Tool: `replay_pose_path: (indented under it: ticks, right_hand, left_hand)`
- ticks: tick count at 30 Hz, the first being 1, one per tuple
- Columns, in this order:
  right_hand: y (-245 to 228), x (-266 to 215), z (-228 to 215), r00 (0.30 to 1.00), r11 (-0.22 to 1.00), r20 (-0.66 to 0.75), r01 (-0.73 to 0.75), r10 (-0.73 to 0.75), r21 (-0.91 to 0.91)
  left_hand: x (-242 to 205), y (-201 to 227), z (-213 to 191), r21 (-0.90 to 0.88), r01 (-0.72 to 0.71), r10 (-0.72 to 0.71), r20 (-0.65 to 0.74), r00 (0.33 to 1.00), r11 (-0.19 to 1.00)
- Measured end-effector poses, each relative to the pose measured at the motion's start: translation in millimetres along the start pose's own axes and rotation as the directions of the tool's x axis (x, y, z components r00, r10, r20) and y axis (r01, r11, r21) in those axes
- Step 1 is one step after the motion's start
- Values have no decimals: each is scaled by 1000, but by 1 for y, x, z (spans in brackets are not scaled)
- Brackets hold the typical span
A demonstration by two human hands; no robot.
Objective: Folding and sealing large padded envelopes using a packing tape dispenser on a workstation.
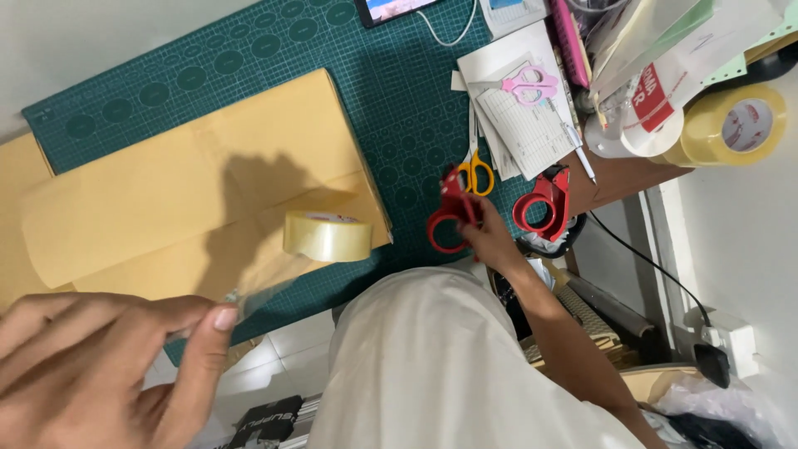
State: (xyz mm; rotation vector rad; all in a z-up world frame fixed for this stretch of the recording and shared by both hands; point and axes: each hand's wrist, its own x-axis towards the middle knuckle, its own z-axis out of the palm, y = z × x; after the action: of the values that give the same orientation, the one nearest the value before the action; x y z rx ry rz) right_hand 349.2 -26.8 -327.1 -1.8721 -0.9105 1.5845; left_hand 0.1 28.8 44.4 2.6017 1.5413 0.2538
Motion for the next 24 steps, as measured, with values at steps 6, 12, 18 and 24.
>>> replay_pose_path:
  ticks: [6, 12, 18, 24]
  right_hand:
    - [-26, -11, 3, 974, 953, 47, 227, -222, -202]
    - [-25, -10, 0, 969, 927, 43, 247, -245, -284]
    - [-32, -21, 4, 988, 956, 58, 151, -140, -254]
    - [5, -29, 6, 996, 946, 48, 91, -80, -311]
  left_hand:
    - [-7, 14, 3, 60, 150, -149, -22, 989, 987]
    - [-10, 12, 3, 52, 163, -161, -37, 986, 985]
    - [-3, 5, 7, -26, 72, -74, -109, 991, 997]
    - [-3, -7, 7, -24, -9, 6, -120, 993, 1000]
